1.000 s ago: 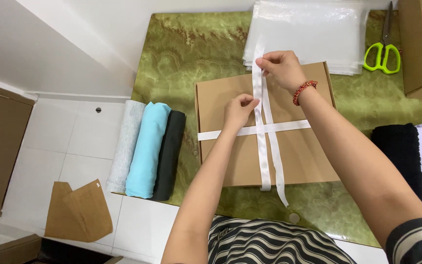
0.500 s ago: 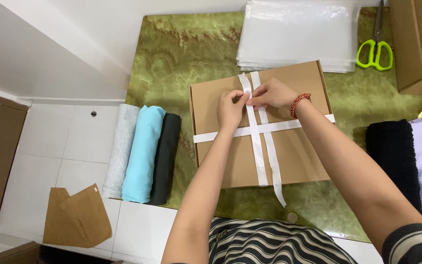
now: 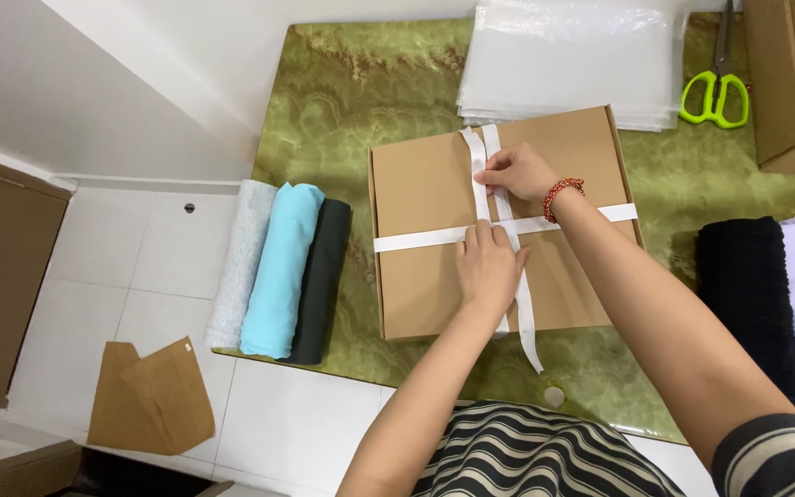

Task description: The person wraps a white ribbon around a cardboard box, tying it into a bow on top. They then place a yellow sticky note on the box and write on it with a pencil.

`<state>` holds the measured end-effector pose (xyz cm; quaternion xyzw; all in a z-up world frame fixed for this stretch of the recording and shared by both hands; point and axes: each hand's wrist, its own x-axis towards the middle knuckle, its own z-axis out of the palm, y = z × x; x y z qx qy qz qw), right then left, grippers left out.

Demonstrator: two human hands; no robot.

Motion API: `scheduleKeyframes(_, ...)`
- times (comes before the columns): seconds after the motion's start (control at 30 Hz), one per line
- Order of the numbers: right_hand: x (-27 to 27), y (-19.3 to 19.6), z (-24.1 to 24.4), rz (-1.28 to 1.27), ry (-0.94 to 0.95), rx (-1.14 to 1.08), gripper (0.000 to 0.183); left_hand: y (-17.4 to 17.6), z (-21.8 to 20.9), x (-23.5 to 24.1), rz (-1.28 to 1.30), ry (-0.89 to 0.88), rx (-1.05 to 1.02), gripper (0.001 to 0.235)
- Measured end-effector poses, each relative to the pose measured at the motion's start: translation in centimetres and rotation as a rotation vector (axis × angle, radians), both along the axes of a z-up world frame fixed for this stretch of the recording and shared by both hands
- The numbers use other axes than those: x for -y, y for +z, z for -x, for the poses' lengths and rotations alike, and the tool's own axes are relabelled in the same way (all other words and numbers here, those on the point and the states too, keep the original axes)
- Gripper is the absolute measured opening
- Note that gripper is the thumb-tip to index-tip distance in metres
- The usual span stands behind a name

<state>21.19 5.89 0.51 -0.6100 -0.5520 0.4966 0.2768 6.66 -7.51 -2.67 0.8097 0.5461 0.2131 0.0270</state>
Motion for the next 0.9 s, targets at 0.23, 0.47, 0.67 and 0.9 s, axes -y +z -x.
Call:
scheduleKeyframes(0.23, 0.2, -1.5, -0.1, -0.061, -0.029, 0.029, 0.008, 0.5, -0.2, 0.1, -0.002, 0.014, 0.068, 0.031)
scheduleKeyframes(0.47, 1.1, -0.7, 0.2, -0.094, -0.060, -0.005, 0.006, 2.2, 0.0, -1.4, 0.644, 0.097, 0.461, 0.013)
scheduleKeyframes(0.67, 1.7, -0.2, 0.9, -0.092, -0.098, -0.076, 0.009, 2.3, 0.0, -2.6, 0.716, 0.194, 0.573, 0.023)
scheduleKeyframes(0.9, 1.1, -2.7, 0.6, -0.123, -0.172, -0.047, 0.018, 4.8, -0.1, -1.3, 0.811, 0.222, 0.863, 0.014)
